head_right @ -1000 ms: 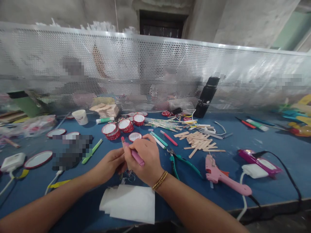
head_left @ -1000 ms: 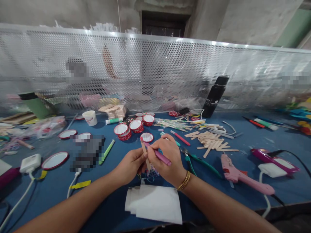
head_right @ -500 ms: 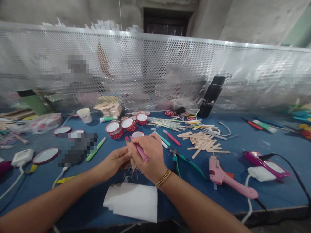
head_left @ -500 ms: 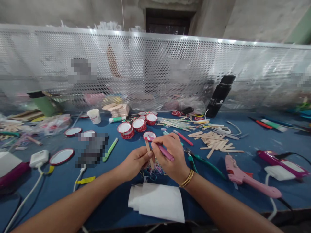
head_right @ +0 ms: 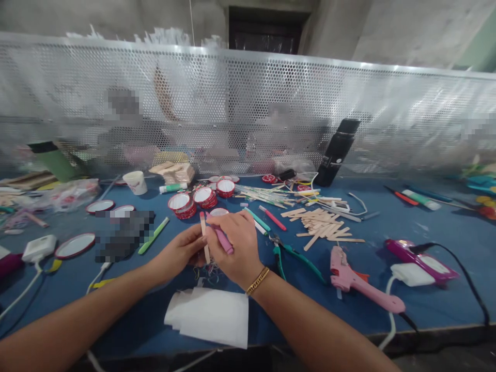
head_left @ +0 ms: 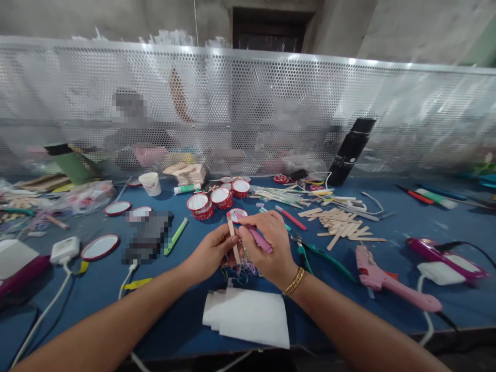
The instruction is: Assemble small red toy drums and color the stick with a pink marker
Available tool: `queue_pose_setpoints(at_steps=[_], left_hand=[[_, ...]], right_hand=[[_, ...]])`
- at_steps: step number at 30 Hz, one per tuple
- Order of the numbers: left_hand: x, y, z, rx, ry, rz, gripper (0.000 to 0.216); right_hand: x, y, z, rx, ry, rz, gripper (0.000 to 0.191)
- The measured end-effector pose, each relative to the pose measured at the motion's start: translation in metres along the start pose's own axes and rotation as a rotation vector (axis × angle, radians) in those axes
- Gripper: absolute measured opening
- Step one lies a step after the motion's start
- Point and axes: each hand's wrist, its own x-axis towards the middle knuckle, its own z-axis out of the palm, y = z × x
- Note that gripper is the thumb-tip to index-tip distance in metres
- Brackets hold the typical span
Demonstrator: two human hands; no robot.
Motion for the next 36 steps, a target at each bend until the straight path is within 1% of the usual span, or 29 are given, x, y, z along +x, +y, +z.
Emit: queue_pose_setpoints(at_steps=[3, 5, 9, 12, 17, 22, 25, 31, 36], left_hand=[[-0.0002, 0.0017, 0.0012, -0.022, -0.021, -0.014, 0.041], [-0.0006, 0.0031, 0.0023, -0.033, -0.038, -0.019, 0.042], [-0.0031, 0.0054, 0.0037, -0.025, -0.037, -0.017, 0.042], [-0.0052, 0.0064, 0.0029, 0.002, -0.039, -0.015, 0.042], [-0.0049, 0.0056, 0.0017, -0.005, -0.053, -0.003, 0.043], [-0.0034, 0.0029, 0.0009, -0.029, -0.052, -0.020, 0.043], [-0.0028, 0.0021, 0.0002, -0.041, -0.045, -0.024, 0.045], [-0.0018, 0.0042, -0.0010, -0.013, -0.046, -0.036, 0.050], [-0.0014, 0.0036, -0.0023, -0.002, -0.059, -0.033, 0.047]], right_hand=[[0.0007, 0.0001, 0.0000, 0.014, 0.060, 0.049, 0.010], [0.0010, 0.0012, 0.0004, 0.026, 0.077, 0.088, 0.010], [0.0010, 0.0024, 0.0027, 0.043, 0.084, 0.115, 0.005], [0.0010, 0.0022, 0.0043, 0.049, 0.070, 0.106, 0.007], [0.0000, 0.0036, 0.0048, 0.049, 0.072, 0.157, 0.009], [0.0011, 0.0035, 0.0051, 0.046, 0.064, 0.106, 0.013], [0.0026, 0.0031, 0.0051, 0.042, 0.062, 0.101, 0.015], [0.0014, 0.0059, 0.0057, 0.049, 0.021, 0.096, 0.013], [0.0002, 0.0066, 0.0061, 0.052, 0.012, 0.078, 0.013]])
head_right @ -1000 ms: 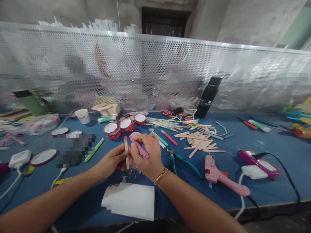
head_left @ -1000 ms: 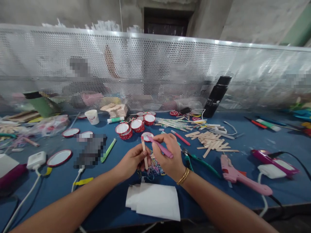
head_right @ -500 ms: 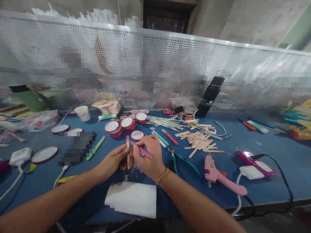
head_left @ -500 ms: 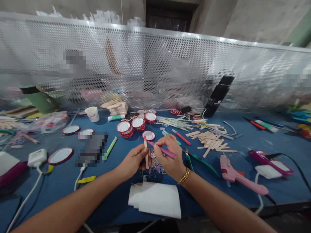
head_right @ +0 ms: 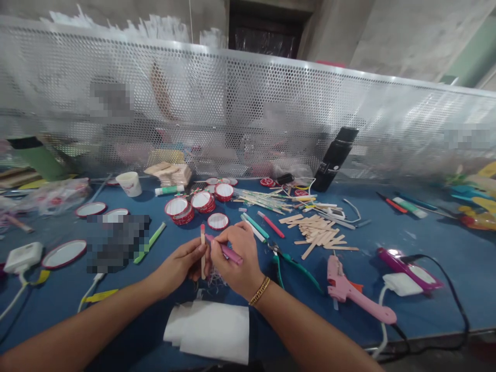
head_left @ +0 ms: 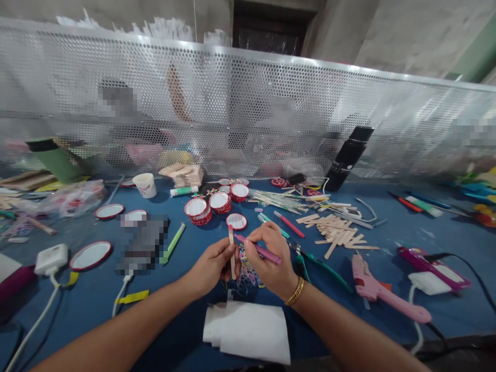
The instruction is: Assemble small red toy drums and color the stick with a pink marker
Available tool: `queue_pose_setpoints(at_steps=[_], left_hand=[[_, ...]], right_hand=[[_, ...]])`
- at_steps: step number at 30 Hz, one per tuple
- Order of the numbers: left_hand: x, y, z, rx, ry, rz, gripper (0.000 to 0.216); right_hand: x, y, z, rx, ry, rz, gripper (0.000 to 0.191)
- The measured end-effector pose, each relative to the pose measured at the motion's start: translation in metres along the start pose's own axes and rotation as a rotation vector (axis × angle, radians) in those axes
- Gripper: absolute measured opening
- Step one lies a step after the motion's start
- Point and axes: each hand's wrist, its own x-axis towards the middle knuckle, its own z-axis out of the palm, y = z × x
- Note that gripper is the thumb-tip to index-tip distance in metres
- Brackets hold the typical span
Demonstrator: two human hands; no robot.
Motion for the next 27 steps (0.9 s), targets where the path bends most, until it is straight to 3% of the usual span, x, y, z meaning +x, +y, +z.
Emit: queue_pose_setpoints(at_steps=[27], left_hand=[[0.0001, -0.0033, -0.0021, 0.027, -0.035, 0.009, 0.046]], right_hand=[[0.0011, 0.0007, -0.0007, -0.014, -0.023, 0.017, 0.014]])
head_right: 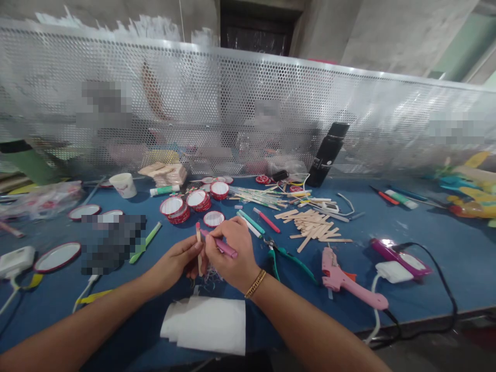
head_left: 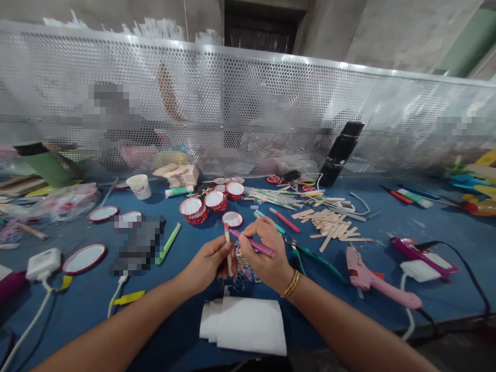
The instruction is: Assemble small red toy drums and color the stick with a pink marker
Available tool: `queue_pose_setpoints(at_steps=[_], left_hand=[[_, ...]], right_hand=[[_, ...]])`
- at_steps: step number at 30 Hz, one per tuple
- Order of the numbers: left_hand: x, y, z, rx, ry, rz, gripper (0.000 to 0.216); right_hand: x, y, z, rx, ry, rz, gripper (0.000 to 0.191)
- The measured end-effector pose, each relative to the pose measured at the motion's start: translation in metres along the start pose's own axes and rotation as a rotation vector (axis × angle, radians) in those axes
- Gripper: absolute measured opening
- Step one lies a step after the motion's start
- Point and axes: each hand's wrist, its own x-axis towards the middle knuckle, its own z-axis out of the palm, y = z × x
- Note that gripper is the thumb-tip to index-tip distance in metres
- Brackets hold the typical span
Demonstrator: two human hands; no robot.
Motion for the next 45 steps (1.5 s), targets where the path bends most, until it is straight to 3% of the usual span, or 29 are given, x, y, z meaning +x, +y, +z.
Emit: queue_pose_setpoints(at_steps=[9, 38, 45], left_hand=[[-0.0001, -0.0005, 0.0005, 0.010, -0.006, -0.003, 0.047], [0.0004, -0.0008, -0.0002, 0.053, -0.005, 0.005, 0.046], [0.0010, 0.0003, 0.0004, 0.086, 0.008, -0.011, 0.049]], right_hand=[[0.0014, -0.0017, 0.0003, 0.001, 0.038, -0.006, 0.015], [0.0008, -0.0012, 0.0002, -0.014, -0.015, 0.007, 0.017], [0.0017, -0.0022, -0.0004, -0.019, 0.031, -0.017, 0.017]])
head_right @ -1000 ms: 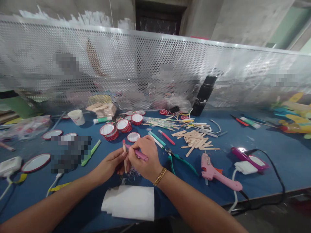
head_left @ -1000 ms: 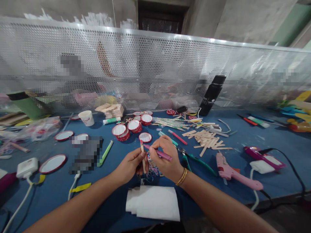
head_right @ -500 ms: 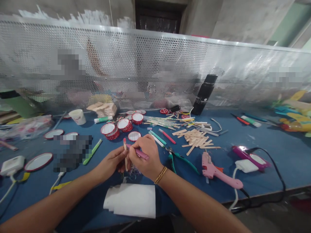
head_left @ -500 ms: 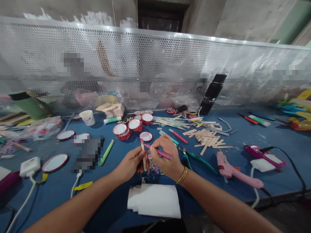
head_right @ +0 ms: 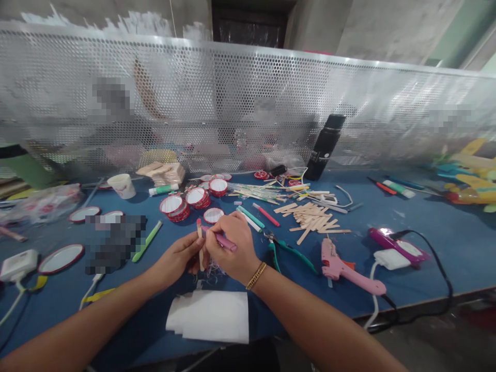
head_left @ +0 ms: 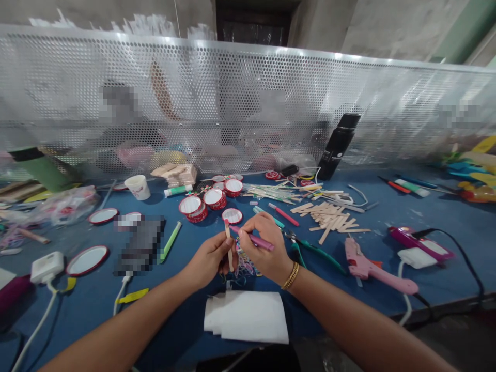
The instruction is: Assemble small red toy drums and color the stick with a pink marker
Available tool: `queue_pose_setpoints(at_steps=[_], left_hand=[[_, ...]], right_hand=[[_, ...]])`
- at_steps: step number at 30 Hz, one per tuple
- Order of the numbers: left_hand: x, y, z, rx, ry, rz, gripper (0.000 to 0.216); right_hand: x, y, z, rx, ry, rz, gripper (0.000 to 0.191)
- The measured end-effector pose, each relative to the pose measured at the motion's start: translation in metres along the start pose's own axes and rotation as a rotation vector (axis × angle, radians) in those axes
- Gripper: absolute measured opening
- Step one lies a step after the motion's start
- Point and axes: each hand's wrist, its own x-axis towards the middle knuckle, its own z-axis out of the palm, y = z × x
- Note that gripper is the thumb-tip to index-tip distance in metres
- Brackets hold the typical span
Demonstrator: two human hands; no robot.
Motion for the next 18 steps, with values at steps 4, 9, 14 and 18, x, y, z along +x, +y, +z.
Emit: queue_pose_setpoints(at_steps=[4, 9, 14, 18], left_hand=[[0.0000, -0.0026, 0.0000, 0.030, -0.016, -0.001, 0.052], [-0.0012, -0.0041, 0.0015, 0.041, -0.009, 0.016, 0.050], [-0.0018, -0.0021, 0.0025, 0.011, -0.007, -0.004, 0.050], [-0.0011, -0.0030, 0.0025, 0.003, 0.001, -0.009, 0.049]], right_hand=[[-0.0005, -0.0001, 0.0016, -0.014, -0.007, -0.024, 0.019], [-0.0015, -0.0009, 0.0036, -0.010, -0.026, -0.043, 0.021], [-0.0018, 0.0006, 0.0023, -0.002, 0.016, -0.059, 0.018], [-0.0019, 0.0017, 0.0014, -0.016, 0.016, -0.058, 0.018]])
